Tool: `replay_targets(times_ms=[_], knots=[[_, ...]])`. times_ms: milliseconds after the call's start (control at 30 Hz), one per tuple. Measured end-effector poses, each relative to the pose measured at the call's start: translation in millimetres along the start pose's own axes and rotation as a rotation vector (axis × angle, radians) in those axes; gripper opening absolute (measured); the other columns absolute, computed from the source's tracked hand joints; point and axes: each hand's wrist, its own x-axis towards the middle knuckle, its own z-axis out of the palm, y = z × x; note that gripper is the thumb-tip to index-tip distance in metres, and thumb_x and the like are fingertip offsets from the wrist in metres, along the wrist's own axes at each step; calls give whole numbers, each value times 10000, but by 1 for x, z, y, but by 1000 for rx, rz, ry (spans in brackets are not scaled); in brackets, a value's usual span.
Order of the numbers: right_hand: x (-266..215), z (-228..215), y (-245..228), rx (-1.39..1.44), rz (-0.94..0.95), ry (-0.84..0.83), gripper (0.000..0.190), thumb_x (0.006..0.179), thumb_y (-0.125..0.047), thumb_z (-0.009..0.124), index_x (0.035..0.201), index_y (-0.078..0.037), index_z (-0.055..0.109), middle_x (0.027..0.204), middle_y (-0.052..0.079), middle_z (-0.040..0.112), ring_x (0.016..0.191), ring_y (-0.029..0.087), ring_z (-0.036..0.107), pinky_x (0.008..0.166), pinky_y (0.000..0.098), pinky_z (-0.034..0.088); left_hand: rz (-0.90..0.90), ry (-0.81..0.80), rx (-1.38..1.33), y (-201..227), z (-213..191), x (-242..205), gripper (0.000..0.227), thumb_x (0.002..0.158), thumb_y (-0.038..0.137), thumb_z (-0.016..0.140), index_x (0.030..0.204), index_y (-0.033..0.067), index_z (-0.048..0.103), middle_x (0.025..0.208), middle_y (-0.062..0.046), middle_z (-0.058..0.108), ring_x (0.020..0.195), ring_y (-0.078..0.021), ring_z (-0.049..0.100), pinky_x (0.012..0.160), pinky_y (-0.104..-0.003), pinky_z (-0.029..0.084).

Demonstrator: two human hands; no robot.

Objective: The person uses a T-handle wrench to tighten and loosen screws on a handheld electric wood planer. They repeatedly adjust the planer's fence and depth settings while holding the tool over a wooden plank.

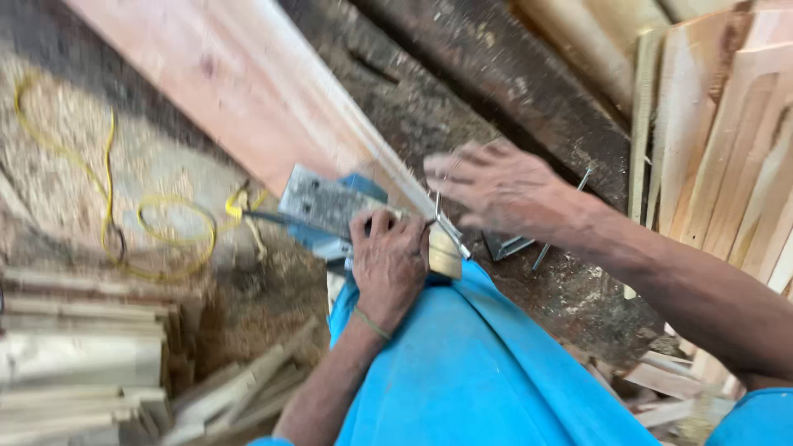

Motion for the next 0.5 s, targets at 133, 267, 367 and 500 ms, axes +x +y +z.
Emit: replay_targets(times_ms=[133,267,367,500], knots=[[-5,25,-15,-24,688,-762,324,1109,-390,466,1185,-364,780,632,50,645,518,186,602,530,377,540,-15,-27,-11,-2,2,0,129,885,230,706,863,103,714,827,-53,725,978,-261,601,983,-457,377],[-20,13,-18,781,1163,-773,539,1078,-431,492,953,6,781,610,154,628,520,269,591,467,468,481,-22,53,-53,-6,8,-1,120,894,219,701,913,102,722,853,-55,725,976,-275,592,971,-447,377],[-28,0,-13,598,820,-595,443,998,-430,526,920,-52,743,658,85,699,587,225,701,543,399,565,-33,29,-51,-4,5,-10,119,884,218,700,909,104,721,873,-57,729,976,-275,591,962,-449,376],[-11,1,8,97,180,-86,532,1068,-464,420,981,-14,690,871,163,720,746,275,685,655,377,542,10,19,-1,-5,6,10,127,858,232,709,857,105,711,840,-56,720,971,-275,593,948,-462,377]])
